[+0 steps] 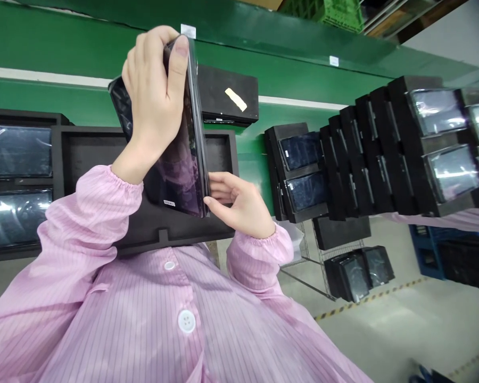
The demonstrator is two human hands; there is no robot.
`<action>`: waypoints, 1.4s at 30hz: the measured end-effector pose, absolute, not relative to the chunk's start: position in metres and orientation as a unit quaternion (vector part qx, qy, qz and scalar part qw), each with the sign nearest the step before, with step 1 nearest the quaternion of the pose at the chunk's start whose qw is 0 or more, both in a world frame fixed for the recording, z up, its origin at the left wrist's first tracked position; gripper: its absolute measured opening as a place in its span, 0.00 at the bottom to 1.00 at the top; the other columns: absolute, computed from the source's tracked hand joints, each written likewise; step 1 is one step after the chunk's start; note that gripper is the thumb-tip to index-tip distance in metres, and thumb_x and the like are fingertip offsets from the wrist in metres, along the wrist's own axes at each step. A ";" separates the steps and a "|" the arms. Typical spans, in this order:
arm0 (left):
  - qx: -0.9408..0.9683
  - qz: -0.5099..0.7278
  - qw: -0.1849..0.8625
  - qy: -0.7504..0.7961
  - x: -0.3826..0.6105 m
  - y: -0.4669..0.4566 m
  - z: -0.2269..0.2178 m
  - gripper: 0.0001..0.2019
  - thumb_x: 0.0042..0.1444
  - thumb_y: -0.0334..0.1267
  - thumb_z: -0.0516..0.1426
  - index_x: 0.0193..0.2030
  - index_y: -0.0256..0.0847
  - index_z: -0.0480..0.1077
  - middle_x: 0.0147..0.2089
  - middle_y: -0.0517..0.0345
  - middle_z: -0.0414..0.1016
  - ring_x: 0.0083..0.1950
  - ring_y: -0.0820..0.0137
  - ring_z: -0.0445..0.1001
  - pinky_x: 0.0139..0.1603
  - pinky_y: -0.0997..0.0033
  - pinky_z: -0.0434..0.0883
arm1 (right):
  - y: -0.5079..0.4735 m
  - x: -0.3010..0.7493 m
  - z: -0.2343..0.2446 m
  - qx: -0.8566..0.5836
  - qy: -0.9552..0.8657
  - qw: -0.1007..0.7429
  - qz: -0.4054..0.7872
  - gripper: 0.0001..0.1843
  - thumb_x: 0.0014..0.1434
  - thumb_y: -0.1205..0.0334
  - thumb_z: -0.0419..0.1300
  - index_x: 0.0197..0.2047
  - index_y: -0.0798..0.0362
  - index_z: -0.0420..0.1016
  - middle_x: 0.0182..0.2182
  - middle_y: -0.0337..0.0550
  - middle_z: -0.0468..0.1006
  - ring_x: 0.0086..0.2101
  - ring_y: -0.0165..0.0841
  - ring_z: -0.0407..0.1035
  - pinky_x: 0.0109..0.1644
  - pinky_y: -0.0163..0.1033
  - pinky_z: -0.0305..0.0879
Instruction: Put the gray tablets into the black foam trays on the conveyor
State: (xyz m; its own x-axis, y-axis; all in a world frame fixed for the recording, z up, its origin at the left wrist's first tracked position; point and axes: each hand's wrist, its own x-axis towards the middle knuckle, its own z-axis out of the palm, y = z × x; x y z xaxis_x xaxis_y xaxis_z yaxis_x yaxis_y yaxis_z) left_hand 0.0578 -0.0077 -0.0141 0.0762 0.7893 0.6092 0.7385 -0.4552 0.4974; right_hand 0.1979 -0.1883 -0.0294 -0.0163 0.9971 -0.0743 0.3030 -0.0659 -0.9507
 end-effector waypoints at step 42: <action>0.750 0.521 -0.067 0.401 0.024 0.032 -0.054 0.36 0.65 0.53 0.14 0.59 0.59 0.56 0.55 0.70 0.63 0.75 0.61 0.56 0.78 0.50 0.45 | -0.207 0.179 -0.021 -0.533 -0.537 0.481 0.442 0.16 0.55 0.70 0.69 0.46 0.46 0.84 0.40 0.36 0.86 0.37 0.38 0.83 0.39 0.40 0.86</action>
State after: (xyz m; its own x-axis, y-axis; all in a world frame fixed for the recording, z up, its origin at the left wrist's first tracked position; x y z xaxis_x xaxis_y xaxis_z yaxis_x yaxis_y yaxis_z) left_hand 0.0240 0.0324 -0.0535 0.1340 0.5327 0.8357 0.6718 -0.6687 0.3185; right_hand 0.1790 -0.2071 -0.0214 0.0312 0.9985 0.0455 0.1474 0.0405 -0.9882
